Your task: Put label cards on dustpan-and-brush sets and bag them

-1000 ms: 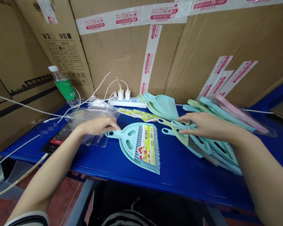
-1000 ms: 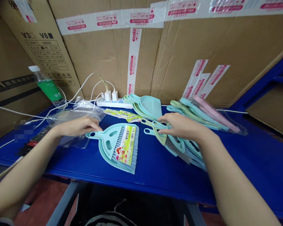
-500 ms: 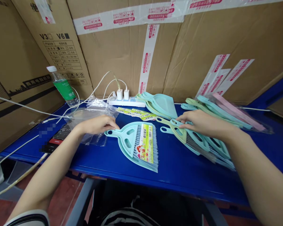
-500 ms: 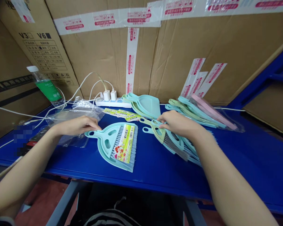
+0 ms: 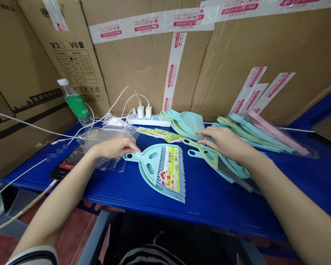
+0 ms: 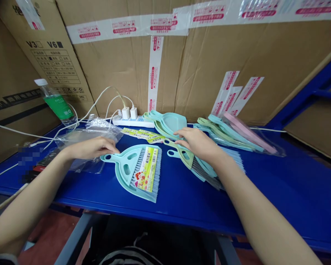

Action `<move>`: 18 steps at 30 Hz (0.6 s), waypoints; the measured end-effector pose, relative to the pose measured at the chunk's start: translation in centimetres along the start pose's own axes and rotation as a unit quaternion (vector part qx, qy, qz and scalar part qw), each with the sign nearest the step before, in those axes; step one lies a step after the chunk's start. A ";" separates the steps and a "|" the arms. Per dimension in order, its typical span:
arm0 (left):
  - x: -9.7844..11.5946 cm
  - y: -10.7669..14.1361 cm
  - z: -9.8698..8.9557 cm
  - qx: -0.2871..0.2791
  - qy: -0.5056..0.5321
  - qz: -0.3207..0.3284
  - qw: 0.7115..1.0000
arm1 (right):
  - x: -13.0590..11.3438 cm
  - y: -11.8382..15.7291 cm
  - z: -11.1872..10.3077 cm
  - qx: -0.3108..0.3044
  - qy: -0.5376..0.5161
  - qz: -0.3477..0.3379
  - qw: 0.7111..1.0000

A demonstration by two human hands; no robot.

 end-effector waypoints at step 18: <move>0.0 -0.1 0.0 0.003 0.017 0.001 1.000 | 0.1 1.0 -0.5 -0.167 0.000 0.053 0.984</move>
Point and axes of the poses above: each hand's wrist, its own y-axis away from the middle knuckle, its own z-axis out of the palm, x = y × z, the point moved 4 cm from there along -y, towards the middle knuckle, and after that the axes turned 6 degrees about z, right-handed, at the moved point
